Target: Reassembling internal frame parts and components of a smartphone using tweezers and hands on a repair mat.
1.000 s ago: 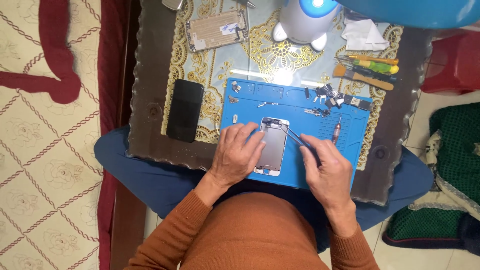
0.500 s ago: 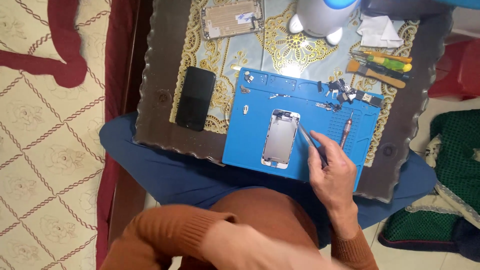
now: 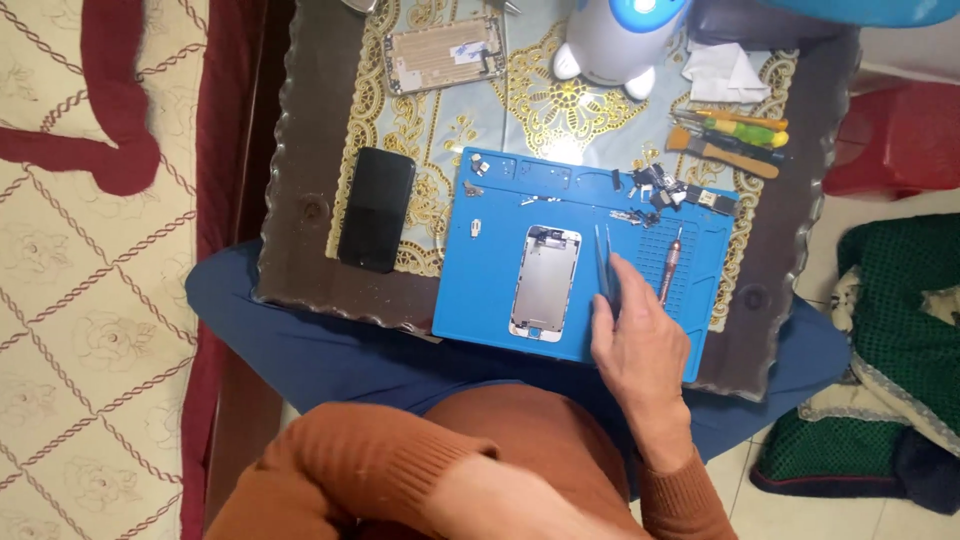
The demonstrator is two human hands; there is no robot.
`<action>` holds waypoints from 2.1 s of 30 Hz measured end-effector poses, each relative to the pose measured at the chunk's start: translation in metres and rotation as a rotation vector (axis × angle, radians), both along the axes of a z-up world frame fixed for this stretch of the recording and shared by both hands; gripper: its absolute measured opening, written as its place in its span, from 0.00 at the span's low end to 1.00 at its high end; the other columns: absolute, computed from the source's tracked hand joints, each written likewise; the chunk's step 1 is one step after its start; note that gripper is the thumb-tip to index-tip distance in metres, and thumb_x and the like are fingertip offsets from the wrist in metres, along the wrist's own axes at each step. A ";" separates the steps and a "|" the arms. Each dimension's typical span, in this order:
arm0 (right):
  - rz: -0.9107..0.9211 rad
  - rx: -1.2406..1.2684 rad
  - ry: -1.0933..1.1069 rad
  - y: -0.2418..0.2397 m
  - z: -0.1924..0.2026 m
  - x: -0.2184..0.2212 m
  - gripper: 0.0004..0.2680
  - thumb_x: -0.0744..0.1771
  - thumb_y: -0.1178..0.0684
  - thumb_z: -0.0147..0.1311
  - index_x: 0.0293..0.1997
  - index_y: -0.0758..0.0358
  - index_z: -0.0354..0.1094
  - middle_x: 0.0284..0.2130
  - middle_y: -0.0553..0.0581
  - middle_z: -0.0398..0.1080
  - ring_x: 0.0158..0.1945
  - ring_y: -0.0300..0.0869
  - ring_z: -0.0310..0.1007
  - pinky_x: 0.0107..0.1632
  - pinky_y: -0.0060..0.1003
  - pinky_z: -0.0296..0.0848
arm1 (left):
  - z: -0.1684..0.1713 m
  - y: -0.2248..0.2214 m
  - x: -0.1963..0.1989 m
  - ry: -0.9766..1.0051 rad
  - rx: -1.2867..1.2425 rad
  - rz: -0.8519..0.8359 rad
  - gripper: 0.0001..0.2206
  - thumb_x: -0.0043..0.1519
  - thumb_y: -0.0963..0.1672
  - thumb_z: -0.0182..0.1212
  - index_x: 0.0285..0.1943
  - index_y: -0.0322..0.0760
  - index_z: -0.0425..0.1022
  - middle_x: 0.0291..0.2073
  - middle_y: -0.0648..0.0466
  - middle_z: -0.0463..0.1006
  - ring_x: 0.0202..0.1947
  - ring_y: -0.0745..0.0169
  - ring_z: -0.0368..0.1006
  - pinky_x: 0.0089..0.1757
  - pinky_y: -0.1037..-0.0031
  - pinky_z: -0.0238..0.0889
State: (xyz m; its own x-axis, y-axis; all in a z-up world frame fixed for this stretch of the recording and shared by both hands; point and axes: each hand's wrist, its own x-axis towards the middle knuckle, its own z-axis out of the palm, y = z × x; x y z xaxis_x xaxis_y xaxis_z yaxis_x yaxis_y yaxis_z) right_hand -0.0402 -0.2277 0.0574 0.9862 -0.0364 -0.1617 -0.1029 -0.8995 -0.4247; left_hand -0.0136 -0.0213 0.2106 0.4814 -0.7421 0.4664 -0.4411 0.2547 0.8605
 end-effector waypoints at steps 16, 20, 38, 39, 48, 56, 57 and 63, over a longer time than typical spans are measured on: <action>0.018 -0.029 0.174 -0.001 0.007 0.013 0.20 0.74 0.47 0.57 0.80 0.44 0.66 0.39 0.54 0.73 0.35 0.53 0.85 0.38 0.51 0.86 | -0.164 -0.002 0.030 -0.110 0.970 0.720 0.27 0.76 0.49 0.57 0.84 0.34 0.65 0.25 0.45 0.82 0.15 0.51 0.79 0.22 0.61 0.70; 0.028 -0.004 0.181 -0.005 0.003 0.014 0.20 0.74 0.48 0.56 0.80 0.45 0.65 0.39 0.54 0.72 0.34 0.52 0.85 0.38 0.51 0.86 | -0.171 -0.001 0.034 -0.081 0.945 0.715 0.23 0.76 0.48 0.57 0.79 0.37 0.71 0.24 0.47 0.82 0.15 0.55 0.78 0.22 0.66 0.68; 0.069 -0.017 0.099 -0.007 -0.004 0.009 0.21 0.73 0.48 0.57 0.80 0.46 0.67 0.41 0.57 0.74 0.38 0.58 0.85 0.39 0.58 0.86 | -0.207 0.002 0.016 -0.536 0.820 0.904 0.21 0.77 0.45 0.58 0.80 0.42 0.76 0.28 0.55 0.70 0.26 0.57 0.74 0.30 0.67 0.72; 0.075 -0.060 0.071 -0.007 -0.007 0.006 0.21 0.74 0.47 0.57 0.81 0.45 0.66 0.43 0.57 0.74 0.40 0.60 0.85 0.40 0.60 0.86 | -0.207 0.002 0.015 -0.558 0.788 0.920 0.21 0.77 0.45 0.57 0.80 0.41 0.76 0.29 0.55 0.69 0.27 0.56 0.74 0.32 0.66 0.72; 0.087 -0.082 0.018 -0.007 -0.014 0.000 0.21 0.74 0.48 0.58 0.80 0.44 0.67 0.40 0.54 0.72 0.38 0.57 0.84 0.41 0.57 0.88 | -0.222 0.041 -0.015 -0.572 0.718 1.076 0.11 0.72 0.45 0.65 0.61 0.44 0.84 0.32 0.59 0.70 0.32 0.57 0.74 0.37 0.67 0.71; 0.083 -0.062 0.000 -0.002 -0.011 0.002 0.20 0.74 0.51 0.58 0.80 0.49 0.68 0.40 0.56 0.72 0.39 0.57 0.84 0.41 0.56 0.86 | -0.209 0.086 0.004 -0.519 0.833 1.256 0.08 0.73 0.45 0.68 0.58 0.44 0.85 0.38 0.58 0.74 0.39 0.56 0.80 0.40 0.69 0.75; 0.085 -0.064 -0.009 -0.003 -0.013 0.001 0.20 0.74 0.51 0.58 0.80 0.49 0.68 0.40 0.56 0.72 0.39 0.56 0.84 0.41 0.55 0.86 | -0.210 0.088 0.005 -0.510 0.824 1.233 0.07 0.73 0.44 0.69 0.58 0.43 0.85 0.39 0.58 0.73 0.40 0.56 0.80 0.41 0.69 0.76; 0.074 -0.072 -0.002 0.000 -0.008 0.001 0.20 0.74 0.51 0.58 0.79 0.49 0.69 0.40 0.56 0.73 0.39 0.54 0.85 0.40 0.52 0.86 | -0.207 0.084 0.028 -0.611 0.802 1.157 0.11 0.68 0.44 0.73 0.59 0.45 0.83 0.41 0.57 0.69 0.42 0.54 0.78 0.43 0.67 0.76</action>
State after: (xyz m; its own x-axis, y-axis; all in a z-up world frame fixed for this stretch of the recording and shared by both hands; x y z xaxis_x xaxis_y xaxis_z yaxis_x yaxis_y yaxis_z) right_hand -0.0394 -0.2281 0.0493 0.9869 0.0253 -0.1591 -0.0340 -0.9326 -0.3592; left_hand 0.0144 0.0625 0.0037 0.8437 -0.2526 0.4737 -0.3907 -0.8940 0.2192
